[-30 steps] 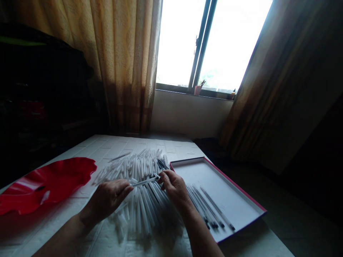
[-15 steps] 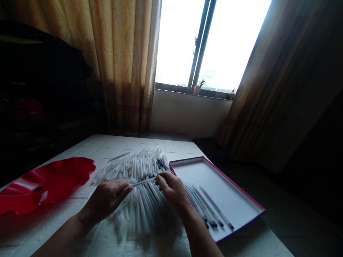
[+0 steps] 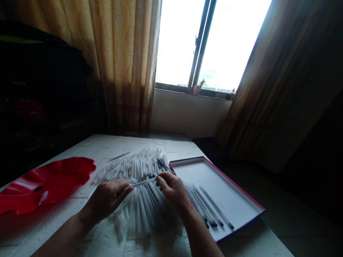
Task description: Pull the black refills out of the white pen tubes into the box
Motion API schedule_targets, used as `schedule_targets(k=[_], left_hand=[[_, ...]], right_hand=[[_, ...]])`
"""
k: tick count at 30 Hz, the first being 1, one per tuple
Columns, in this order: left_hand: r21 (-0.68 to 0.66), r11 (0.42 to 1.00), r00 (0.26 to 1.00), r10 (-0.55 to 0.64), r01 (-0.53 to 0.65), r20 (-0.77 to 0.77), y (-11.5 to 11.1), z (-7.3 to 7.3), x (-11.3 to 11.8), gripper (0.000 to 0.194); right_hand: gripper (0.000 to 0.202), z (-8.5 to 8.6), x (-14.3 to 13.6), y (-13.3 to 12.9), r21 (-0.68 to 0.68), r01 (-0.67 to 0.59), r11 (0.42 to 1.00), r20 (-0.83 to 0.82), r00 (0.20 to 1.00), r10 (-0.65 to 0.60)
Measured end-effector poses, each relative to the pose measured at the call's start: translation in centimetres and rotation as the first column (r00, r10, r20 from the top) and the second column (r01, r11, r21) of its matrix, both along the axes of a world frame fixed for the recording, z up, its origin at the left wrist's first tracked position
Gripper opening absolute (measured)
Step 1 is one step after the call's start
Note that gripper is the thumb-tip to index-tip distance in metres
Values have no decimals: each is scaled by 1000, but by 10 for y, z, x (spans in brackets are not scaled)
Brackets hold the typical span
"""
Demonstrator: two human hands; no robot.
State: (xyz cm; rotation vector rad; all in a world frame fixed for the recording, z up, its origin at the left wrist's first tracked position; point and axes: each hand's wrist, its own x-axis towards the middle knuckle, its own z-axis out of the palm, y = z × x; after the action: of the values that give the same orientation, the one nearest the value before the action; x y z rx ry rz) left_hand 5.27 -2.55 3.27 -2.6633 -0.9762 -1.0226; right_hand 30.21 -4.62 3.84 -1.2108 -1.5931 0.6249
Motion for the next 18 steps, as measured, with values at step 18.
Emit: schedule_targets(k=[18], left_hand=[[-99, 994, 999, -45, 44, -5, 4, -8, -2, 33]], right_hand=[[22, -2, 2, 2, -29, -4, 1000, -98, 995, 2]])
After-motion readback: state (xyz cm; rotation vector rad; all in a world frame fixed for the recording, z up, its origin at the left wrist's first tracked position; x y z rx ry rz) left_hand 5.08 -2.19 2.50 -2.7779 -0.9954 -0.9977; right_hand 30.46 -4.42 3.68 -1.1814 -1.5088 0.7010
